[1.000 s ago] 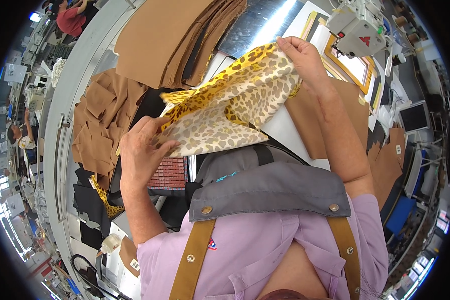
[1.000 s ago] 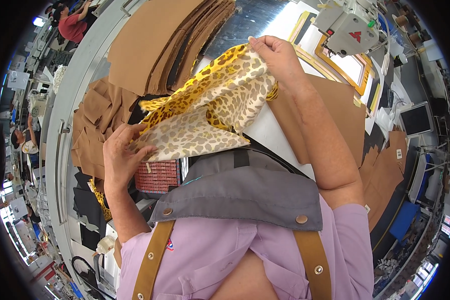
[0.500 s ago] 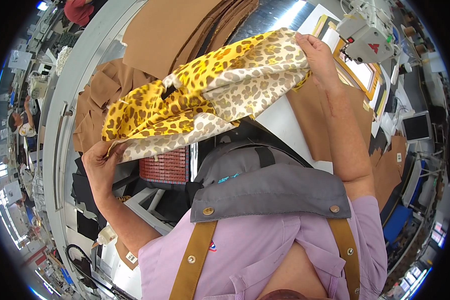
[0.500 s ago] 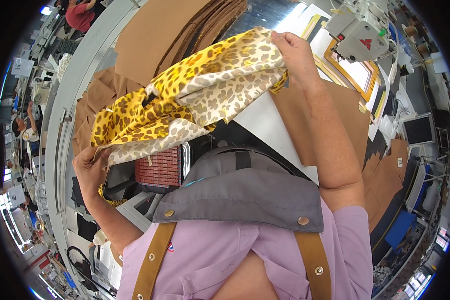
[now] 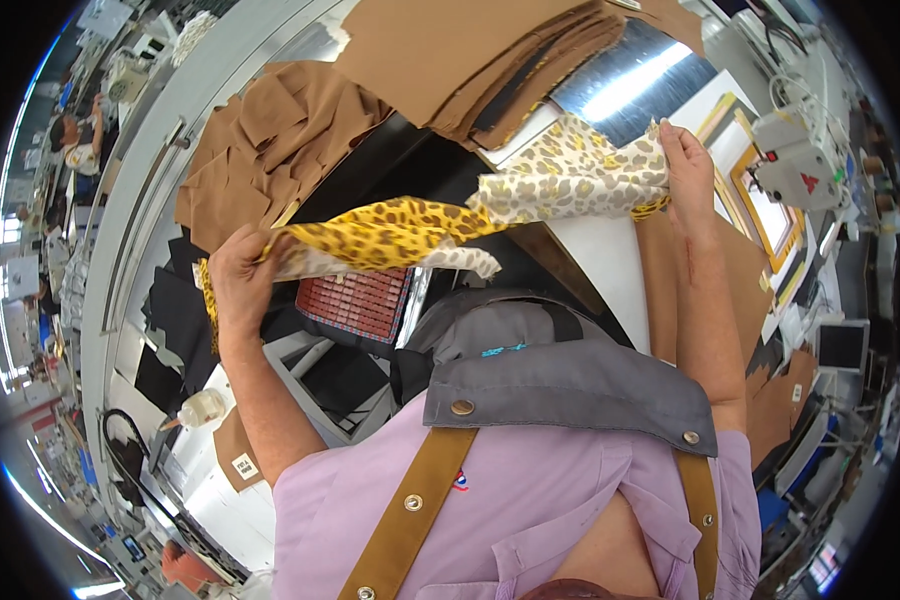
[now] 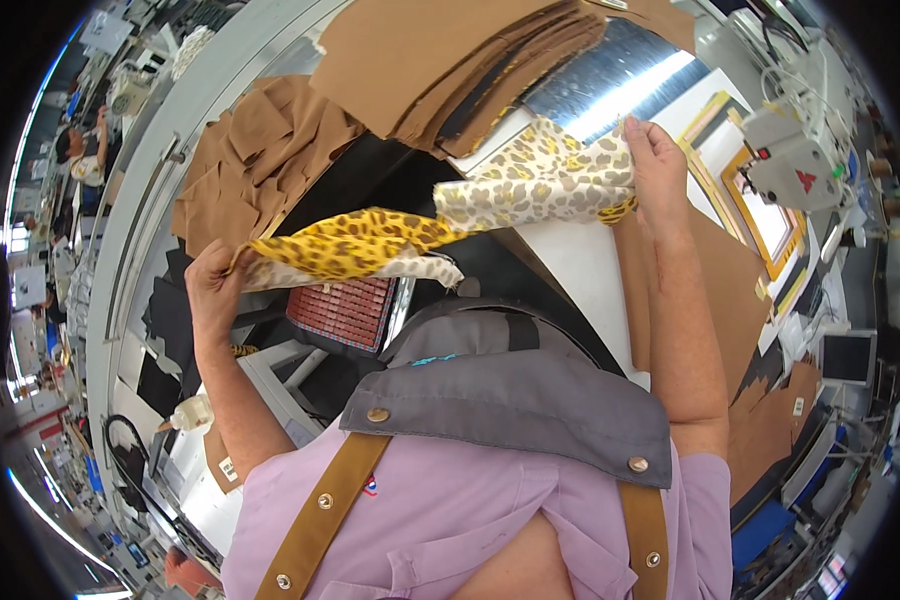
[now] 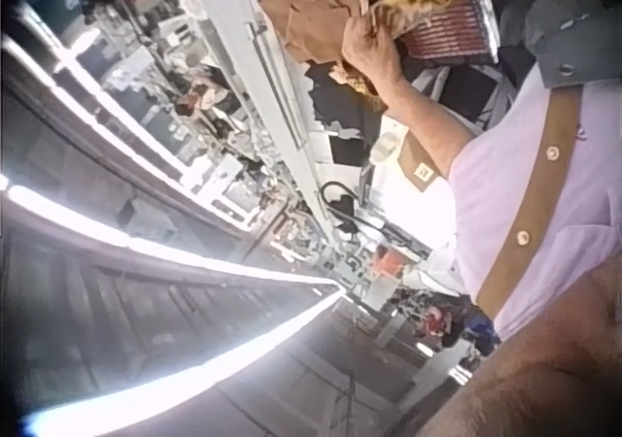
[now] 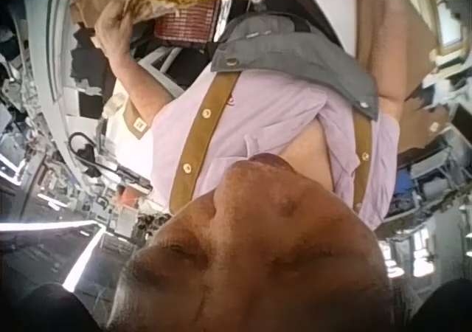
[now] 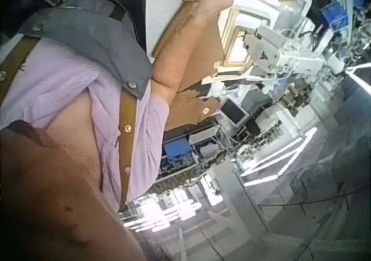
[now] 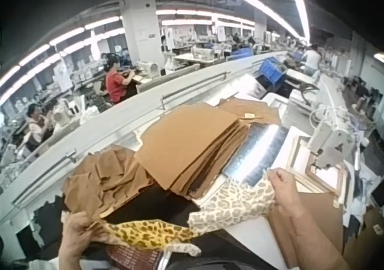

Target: Operating an industrial sewing machine to assemble leather bag components.

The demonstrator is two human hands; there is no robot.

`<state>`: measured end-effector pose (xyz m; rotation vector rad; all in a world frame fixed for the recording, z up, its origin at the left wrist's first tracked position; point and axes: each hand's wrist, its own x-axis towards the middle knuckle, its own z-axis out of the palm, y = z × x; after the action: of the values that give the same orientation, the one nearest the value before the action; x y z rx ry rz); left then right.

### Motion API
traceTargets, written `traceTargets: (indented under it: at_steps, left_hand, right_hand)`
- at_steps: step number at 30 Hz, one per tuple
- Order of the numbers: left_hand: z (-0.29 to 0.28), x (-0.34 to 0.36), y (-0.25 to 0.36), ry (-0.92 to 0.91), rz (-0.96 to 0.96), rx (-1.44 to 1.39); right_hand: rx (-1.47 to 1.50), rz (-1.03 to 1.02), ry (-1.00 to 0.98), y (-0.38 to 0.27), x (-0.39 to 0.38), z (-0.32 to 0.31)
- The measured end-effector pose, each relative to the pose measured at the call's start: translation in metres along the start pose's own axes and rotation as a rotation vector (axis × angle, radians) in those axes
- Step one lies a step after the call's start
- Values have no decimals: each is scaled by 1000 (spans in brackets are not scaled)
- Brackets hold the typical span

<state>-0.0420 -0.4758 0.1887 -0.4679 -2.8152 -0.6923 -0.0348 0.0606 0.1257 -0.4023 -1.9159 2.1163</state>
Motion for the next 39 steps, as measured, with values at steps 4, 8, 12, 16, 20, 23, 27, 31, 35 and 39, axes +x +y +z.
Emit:
traceTargets:
  at_steps: [4, 8, 12, 16, 20, 23, 27, 31, 35, 39]
  left_hand:
    - [-2, 10, 53, -103, 140, 83]
    - [-17, -8, -7, 10, -67, 352]
    - [-24, -46, -96, 87, -368, 659]
    - [6, -46, -57, 12, -333, 33]
    - [77, -28, 32, -181, 316, -246]
    - [85, -9, 77, -119, 598, -214]
    - [75, 17, 69, -2, 283, -534]
    - [87, 13, 22, -359, 95, -488]
    - [45, 23, -58, -225, -519, -585]
    - [-11, -11, -216, 270, -752, -645]
  right_hand:
    - [-224, -129, -3, -4, -7, 48]
    - [-339, -272, 84, -1, 28, 24]
    - [-259, -207, 153, 7, 54, -49]
    - [-321, -225, 8, 13, 30, -3]
    - [-549, -356, -358, 12, -20, 120]
    - [-527, -397, -742, -1, -59, 195]
    - [-459, -246, -958, 0, -75, 218]
    - [-202, 84, -972, 2, -67, 233]
    - [-319, -76, -772, 15, -46, 225]
    - [-237, 186, -632, 42, -39, 174]
